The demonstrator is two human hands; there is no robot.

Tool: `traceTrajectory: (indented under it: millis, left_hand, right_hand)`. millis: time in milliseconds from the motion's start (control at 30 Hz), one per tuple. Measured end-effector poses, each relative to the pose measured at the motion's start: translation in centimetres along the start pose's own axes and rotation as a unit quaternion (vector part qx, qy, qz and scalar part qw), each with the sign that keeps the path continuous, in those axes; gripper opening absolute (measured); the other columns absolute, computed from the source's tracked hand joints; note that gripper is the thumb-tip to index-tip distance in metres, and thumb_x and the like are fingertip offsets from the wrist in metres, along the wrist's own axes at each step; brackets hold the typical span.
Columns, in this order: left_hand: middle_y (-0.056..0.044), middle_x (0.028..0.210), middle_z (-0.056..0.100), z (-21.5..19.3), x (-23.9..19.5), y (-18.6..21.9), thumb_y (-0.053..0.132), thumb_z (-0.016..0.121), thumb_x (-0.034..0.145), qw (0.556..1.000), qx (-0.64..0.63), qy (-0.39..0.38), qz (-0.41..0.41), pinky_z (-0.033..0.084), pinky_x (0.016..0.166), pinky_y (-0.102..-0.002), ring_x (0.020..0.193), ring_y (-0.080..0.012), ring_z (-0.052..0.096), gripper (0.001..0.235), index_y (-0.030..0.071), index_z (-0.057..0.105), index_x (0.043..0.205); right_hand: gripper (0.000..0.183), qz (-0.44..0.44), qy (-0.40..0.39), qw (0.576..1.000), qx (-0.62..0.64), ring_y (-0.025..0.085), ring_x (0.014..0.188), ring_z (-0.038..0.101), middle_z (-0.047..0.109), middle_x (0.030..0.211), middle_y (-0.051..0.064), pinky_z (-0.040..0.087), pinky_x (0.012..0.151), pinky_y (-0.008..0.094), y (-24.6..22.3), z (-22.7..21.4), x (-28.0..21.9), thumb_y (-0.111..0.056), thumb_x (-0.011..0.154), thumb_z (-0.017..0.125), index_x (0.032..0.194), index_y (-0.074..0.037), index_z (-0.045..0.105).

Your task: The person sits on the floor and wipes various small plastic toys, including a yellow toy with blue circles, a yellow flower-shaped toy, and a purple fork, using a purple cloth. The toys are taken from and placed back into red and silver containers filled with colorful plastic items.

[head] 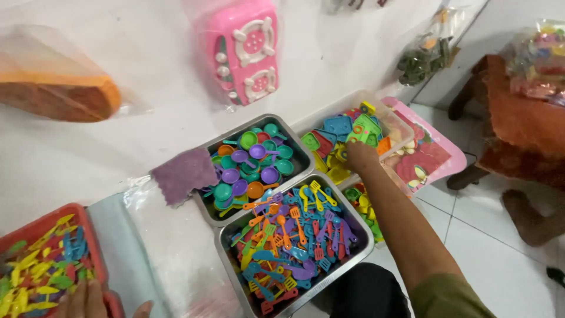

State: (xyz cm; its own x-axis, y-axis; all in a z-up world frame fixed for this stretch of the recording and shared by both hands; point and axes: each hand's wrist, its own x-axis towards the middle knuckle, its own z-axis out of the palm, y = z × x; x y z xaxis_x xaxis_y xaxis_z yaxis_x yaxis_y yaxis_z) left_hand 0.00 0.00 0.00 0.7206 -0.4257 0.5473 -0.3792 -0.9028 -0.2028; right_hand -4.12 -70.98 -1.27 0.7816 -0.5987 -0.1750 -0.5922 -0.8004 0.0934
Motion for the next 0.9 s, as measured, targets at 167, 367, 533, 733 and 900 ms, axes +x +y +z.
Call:
traceTrajectory:
  millis: [167,367,533,733,900]
  left_hand:
    - [-0.020,0.153,0.056,-4.4,3.4,1.9,0.079,0.053,0.072,0.978,-0.014,-0.185,-0.097,0.041,0.118,-0.063,0.149,-0.0452,0.048,0.105,0.006,0.053,0.147]
    - [-0.021,0.162,0.033,-9.9,5.3,2.9,0.069,0.051,0.087,0.957,-0.121,-0.234,-0.120,0.033,0.111,-0.068,0.150,-0.0464,0.030,0.094,0.002,0.034,0.152]
    - [-0.025,0.157,0.038,-10.7,5.3,3.0,0.064,0.053,0.091,0.962,-0.153,-0.199,-0.110,0.031,0.109,-0.071,0.149,-0.0483,0.029,0.089,-0.001,0.036,0.150]
    - [-0.028,0.157,0.036,-11.0,5.4,3.4,0.061,0.060,0.088,0.963,-0.172,-0.178,-0.109,0.029,0.108,-0.071,0.149,-0.0482,0.028,0.092,-0.002,0.036,0.150]
    - [-0.027,0.156,0.038,-12.5,5.4,3.5,0.052,0.070,0.082,0.979,-0.188,-0.047,-0.066,0.018,0.112,-0.078,0.146,-0.0487,0.033,0.079,0.000,0.052,0.139]
  right_hand:
    - [0.052,-0.003,0.058,0.993,0.098,0.035,0.098,0.071,0.075,0.106,0.011,0.058,0.084,0.046,1.2,-0.8,-1.3,-0.037,0.077,0.078,0.123,-0.015,0.067]
    - [0.049,-0.031,0.001,0.997,0.067,0.028,0.094,0.073,0.080,0.103,0.007,0.059,0.084,0.040,2.8,1.9,0.4,-0.052,0.073,0.080,0.105,-0.015,0.081]
    - [0.045,-0.034,-0.027,0.999,-0.021,0.028,0.089,0.076,0.082,0.098,0.008,0.061,0.082,0.038,2.8,3.5,4.0,-0.045,0.074,0.086,0.102,-0.011,0.079]
    - [0.047,-0.032,-0.052,0.998,-0.023,0.026,0.092,0.076,0.083,0.099,0.005,0.061,0.084,0.036,2.4,1.6,2.9,-0.049,0.070,0.077,0.103,-0.016,0.083]
    - [0.044,-0.032,0.256,0.929,0.265,0.031,0.065,0.063,0.069,0.078,0.020,0.052,0.064,0.041,-0.1,-6.0,-4.8,-0.031,0.086,0.089,0.086,0.009,0.070]
